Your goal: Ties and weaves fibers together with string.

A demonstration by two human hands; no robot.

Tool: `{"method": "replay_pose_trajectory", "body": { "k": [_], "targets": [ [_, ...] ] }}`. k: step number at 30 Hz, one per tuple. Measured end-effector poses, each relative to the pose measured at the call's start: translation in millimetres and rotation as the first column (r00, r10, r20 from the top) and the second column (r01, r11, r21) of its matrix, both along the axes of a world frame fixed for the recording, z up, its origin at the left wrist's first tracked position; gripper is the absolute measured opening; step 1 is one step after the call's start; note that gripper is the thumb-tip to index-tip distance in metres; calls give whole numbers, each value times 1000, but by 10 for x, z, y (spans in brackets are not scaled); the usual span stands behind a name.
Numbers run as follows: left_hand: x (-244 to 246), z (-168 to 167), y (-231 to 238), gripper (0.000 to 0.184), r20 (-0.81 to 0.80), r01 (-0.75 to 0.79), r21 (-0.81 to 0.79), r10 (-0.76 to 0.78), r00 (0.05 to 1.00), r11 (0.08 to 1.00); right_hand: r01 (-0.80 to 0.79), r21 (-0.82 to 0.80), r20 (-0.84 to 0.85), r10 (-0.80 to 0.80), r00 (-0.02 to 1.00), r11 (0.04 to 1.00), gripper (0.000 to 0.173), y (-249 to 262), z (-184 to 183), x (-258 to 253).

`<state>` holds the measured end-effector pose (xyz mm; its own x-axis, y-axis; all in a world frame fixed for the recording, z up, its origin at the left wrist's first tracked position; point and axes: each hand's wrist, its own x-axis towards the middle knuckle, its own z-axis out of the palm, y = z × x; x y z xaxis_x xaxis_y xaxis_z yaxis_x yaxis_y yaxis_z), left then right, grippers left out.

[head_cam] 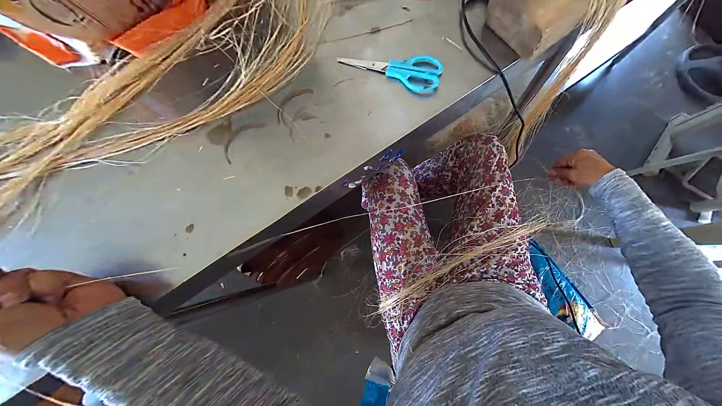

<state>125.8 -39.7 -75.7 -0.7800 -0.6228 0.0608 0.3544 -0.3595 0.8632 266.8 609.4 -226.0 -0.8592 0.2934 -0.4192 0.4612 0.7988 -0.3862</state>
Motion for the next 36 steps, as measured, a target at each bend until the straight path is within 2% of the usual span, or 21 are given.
{"method": "replay_pose_trajectory", "body": {
  "k": [2,5,7,9,12,14,15,16,18,19,21,25,28,32,36],
  "targets": [
    [-2,12,22,35,6,12,31,-13,1000,999,94,175,105,-114,988,980,25,176,-156,24],
    [-30,34,27,33,30,7,31,-8,1000,999,210,391,246,-321,915,896,32,75,-72,31],
    [-53,39,21,32,68,-26,-24,28,997,999,225,448,288,-378,880,865,45,-141,55,-30],
    [-93,11,-9,31,76,-45,-67,50,996,997,185,416,255,-309,916,891,46,-403,282,-107],
    [-143,-109,-219,28,23,49,-129,-47,999,990,42,244,-42,-32,999,969,40,-836,615,-192],
    [-114,-35,-77,25,26,-18,-80,20,999,997,-71,55,-265,83,961,996,33,-1116,654,-288],
    [-108,-7,-23,24,34,-48,-63,51,998,997,-122,-67,-295,97,951,990,30,-1258,656,-348],
    [-103,5,-3,24,39,-58,-57,60,997,997,-157,-202,-288,95,953,967,28,-1394,633,-414],
    [-101,-5,-17,23,38,-55,-62,58,998,997,-117,-474,-182,33,983,872,30,-1672,541,-541],
    [-111,-10,-30,24,38,-57,-63,59,998,996,-80,-556,-124,12,992,827,31,-1800,484,-605],
    [-120,-22,-51,24,42,-51,-54,54,998,997,-64,-604,-72,26,997,795,31,-2018,374,-724],
    [-131,-40,-83,25,29,-29,-46,31,999,999,-65,-591,-34,56,998,804,35,-2311,104,-896],
    [-138,-48,-95,26,23,-12,-46,13,1000,999,-100,-566,-141,23,990,818,26,-2399,-53,-943],
    [-130,-47,-95,25,36,-17,-90,20,999,996,-193,-359,-365,53,930,913,24,-2349,31,-815],
    [-86,-42,-66,29,59,-5,-100,11,998,995,-152,-139,-359,93,929,979,26,-1981,40,-607]
  ]
}}
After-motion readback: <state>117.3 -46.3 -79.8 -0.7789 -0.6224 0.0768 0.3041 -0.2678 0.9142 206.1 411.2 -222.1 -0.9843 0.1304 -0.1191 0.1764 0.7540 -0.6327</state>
